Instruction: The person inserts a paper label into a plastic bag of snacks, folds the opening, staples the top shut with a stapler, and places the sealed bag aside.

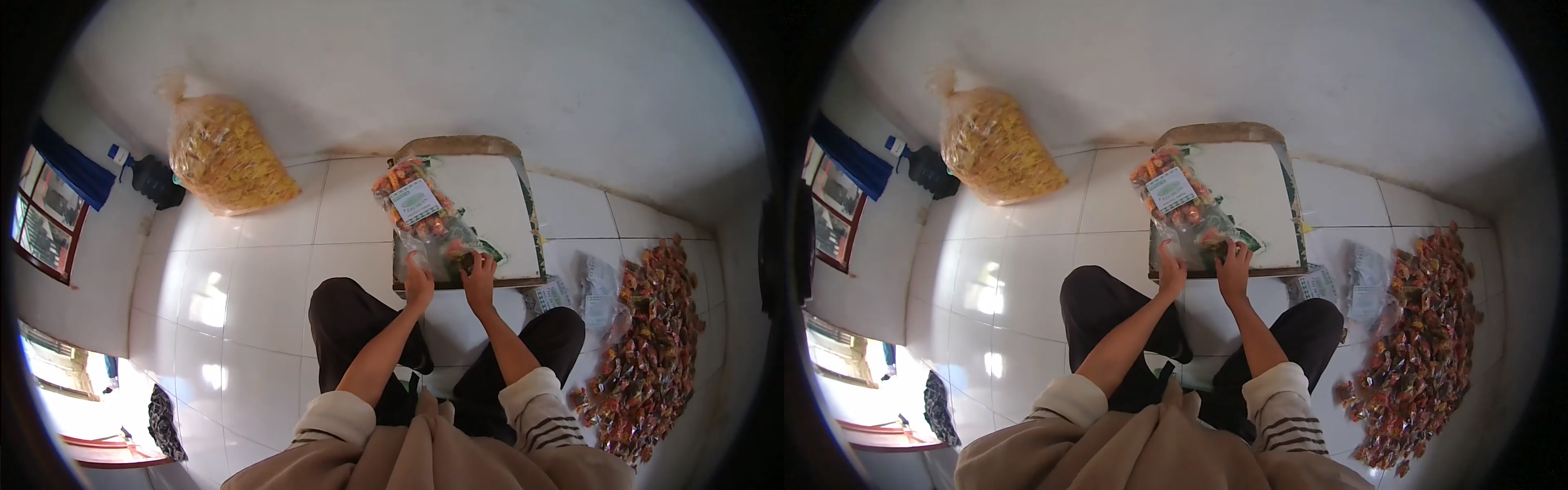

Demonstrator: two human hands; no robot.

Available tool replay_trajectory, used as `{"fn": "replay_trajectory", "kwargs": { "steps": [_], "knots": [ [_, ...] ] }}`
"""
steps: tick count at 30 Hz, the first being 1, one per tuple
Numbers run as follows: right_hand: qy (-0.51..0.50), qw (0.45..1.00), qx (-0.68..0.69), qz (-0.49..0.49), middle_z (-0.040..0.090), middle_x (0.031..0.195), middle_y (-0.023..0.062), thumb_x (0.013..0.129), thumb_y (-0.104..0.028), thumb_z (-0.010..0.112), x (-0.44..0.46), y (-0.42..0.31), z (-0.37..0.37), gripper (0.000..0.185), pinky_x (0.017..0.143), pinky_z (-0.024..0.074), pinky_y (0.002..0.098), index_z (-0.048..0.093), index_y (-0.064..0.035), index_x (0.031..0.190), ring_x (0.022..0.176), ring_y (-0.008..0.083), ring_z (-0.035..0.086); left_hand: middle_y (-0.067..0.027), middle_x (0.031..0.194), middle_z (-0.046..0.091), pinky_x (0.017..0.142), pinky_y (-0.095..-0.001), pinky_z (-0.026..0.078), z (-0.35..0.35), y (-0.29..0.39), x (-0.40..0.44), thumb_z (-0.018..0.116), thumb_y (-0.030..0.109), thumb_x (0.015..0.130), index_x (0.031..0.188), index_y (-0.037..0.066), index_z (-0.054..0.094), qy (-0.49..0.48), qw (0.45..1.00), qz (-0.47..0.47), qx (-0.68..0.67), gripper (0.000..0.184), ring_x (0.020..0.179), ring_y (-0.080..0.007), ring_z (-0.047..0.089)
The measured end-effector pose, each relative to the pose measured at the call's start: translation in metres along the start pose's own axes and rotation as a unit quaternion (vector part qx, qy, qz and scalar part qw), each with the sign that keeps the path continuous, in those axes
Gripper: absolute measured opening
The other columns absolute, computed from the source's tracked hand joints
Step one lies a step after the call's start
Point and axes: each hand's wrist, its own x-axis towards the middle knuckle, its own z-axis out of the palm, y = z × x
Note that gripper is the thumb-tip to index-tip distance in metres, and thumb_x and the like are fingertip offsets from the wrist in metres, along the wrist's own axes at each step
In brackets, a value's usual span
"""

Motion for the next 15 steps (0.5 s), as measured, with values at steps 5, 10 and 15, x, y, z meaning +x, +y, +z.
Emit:
{"fn": "replay_trajectory", "kwargs": {
  "steps": [5, 10, 15],
  "knots": [
    [-0.073, 0.992, 0.047, -0.095, 0.042, 0.105, 0.0179, 0.072, 0.002, 0.059, 0.014, 0.006, 0.022, 0.039, 0.08, 0.0408, 0.0386, 0.045, -0.0026, 0.108, 0.095, 0.0341, 0.045, -0.0225, 0.086, 0.053, 0.066, -0.048, 0.041, 0.009, -0.016, 0.007, 0.051, 0.006, 0.079, 0.121, 0.01, 0.019, 0.021, 0.999, 0.021, -0.013, 0.053, 0.076, -0.0396, 0.056],
    [-0.04, 0.994, 0.06, -0.08, 0.044, 0.089, 0.0182, 0.078, 0.001, 0.049, 0.038, 0.01, 0.057, 0.012, 0.072, 0.0406, 0.0426, 0.046, 0.0011, 0.089, 0.083, 0.0351, 0.046, -0.0193, 0.075, 0.056, 0.06, -0.0462, 0.041, 0.001, -0.012, 0.002, 0.051, 0.01, 0.082, 0.115, 0.008, 0.024, 0.013, 0.998, 0.014, -0.063, 0.043, 0.067, -0.0386, 0.056],
    [0.022, 0.995, 0.013, -0.093, 0.045, 0.089, 0.0185, 0.074, -0.004, 0.057, 0.034, 0.008, 0.056, 0.021, 0.07, 0.0385, 0.0429, 0.045, 0.0008, 0.09, 0.083, 0.0355, 0.045, -0.0151, 0.066, 0.054, 0.054, -0.0429, 0.041, 0.007, -0.014, 0.001, 0.041, 0.013, 0.09, 0.107, 0.006, 0.026, 0.046, 0.995, 0.041, -0.08, 0.024, 0.057, -0.0333, 0.056]
  ]
}}
